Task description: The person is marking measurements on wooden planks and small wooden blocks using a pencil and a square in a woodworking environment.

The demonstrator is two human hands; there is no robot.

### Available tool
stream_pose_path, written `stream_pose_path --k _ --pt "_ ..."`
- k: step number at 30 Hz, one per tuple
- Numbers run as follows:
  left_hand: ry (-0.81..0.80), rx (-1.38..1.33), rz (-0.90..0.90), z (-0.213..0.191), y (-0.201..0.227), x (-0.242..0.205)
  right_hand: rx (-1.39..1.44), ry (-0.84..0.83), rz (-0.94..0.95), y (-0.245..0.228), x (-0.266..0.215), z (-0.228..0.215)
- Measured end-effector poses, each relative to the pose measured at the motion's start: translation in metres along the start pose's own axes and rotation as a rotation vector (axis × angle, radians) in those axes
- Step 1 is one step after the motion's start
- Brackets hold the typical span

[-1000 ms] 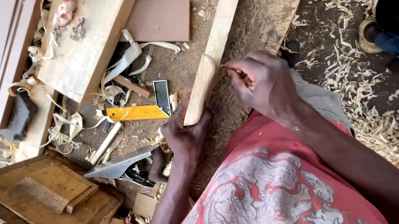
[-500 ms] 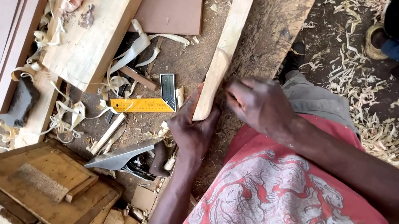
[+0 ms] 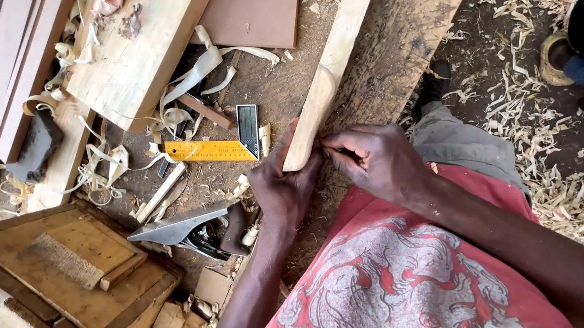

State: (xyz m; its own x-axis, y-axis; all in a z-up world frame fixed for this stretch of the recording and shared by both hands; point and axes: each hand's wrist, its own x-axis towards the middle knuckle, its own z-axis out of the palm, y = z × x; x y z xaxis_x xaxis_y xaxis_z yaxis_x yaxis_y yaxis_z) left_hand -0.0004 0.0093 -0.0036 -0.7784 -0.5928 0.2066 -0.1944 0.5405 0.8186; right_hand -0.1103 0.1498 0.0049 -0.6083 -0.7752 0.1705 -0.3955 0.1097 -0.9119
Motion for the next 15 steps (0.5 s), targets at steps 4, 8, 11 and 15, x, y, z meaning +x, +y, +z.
stream_pose_path --k 4,8,11,15 --pt "0.006 0.015 -0.013 0.001 -0.004 -0.002 0.13 -0.068 0.129 0.005 -0.012 0.01" --pt "0.008 0.026 -0.03 0.001 -0.006 -0.003 0.355 -0.254 0.33 -0.002 -0.018 0.016" --pt "0.02 -0.002 -0.016 0.002 -0.008 -0.004 0.41 -0.137 0.271 0.007 -0.016 -0.007" --pt "0.093 0.012 -0.035 0.008 -0.001 -0.001 0.334 0.161 0.081 0.013 0.001 -0.031"
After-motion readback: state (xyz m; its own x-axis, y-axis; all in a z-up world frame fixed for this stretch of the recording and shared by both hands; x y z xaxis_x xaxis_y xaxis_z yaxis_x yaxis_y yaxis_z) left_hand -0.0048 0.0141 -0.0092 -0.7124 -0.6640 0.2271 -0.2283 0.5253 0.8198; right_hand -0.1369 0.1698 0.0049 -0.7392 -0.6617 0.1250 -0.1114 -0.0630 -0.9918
